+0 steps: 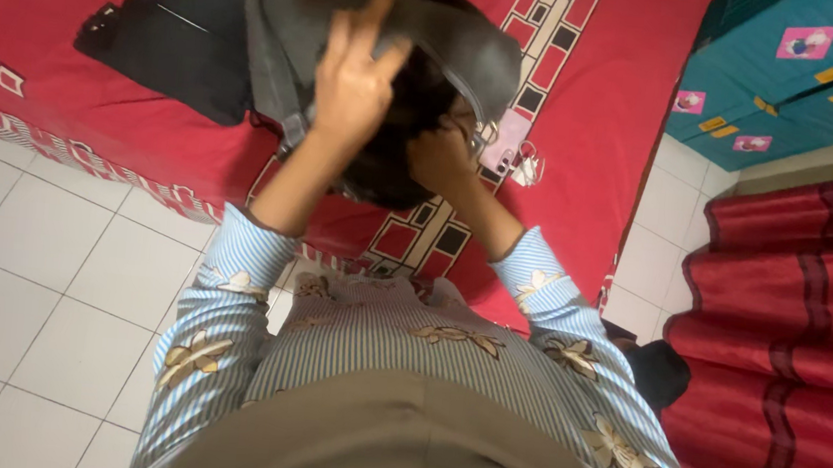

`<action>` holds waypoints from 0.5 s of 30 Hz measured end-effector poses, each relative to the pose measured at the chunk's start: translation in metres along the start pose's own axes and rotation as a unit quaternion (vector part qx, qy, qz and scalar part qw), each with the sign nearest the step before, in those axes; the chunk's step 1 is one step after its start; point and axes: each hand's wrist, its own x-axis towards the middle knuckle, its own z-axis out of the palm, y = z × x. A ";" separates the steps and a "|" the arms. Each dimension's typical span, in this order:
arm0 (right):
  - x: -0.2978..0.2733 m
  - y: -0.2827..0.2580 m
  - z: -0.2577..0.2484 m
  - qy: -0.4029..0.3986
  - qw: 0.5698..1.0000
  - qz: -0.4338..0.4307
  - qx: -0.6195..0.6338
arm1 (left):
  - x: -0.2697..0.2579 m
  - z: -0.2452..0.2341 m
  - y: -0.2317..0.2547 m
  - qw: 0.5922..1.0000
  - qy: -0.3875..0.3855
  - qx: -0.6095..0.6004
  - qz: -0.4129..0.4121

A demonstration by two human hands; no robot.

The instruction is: The person removes a phone, a small container, a charger, a hairbrush, and a pen from a grey handbag and places them into a wall-mounted wire basket. The person then removes a black tripod and a white cloth from a black drawstring bag and places them on a nearby cabinet and bed.

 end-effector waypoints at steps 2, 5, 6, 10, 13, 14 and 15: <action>0.017 -0.011 0.004 0.042 0.986 0.025 0.156 | -0.001 -0.006 0.015 0.999 -0.026 -0.040 -0.003; 0.043 -0.043 -0.009 0.336 0.857 0.133 0.366 | -0.003 -0.018 0.034 0.994 -0.048 -0.097 -0.015; 0.061 -0.070 -0.020 0.404 0.797 0.249 0.374 | -0.004 -0.021 0.038 0.994 -0.044 -0.102 -0.009; 0.087 -0.122 -0.057 0.469 0.650 0.547 0.242 | -0.003 -0.028 0.047 0.989 -0.063 -0.133 -0.010; 0.073 -0.098 -0.049 0.424 0.728 0.435 0.316 | -0.005 -0.024 0.044 0.987 -0.077 -0.141 -0.025; 0.058 -0.076 -0.039 0.363 0.807 0.278 0.374 | -0.005 -0.022 0.041 0.987 -0.077 -0.138 -0.029; 0.040 -0.052 -0.027 0.260 0.851 0.101 0.445 | -0.006 -0.021 0.037 0.989 -0.078 -0.125 -0.034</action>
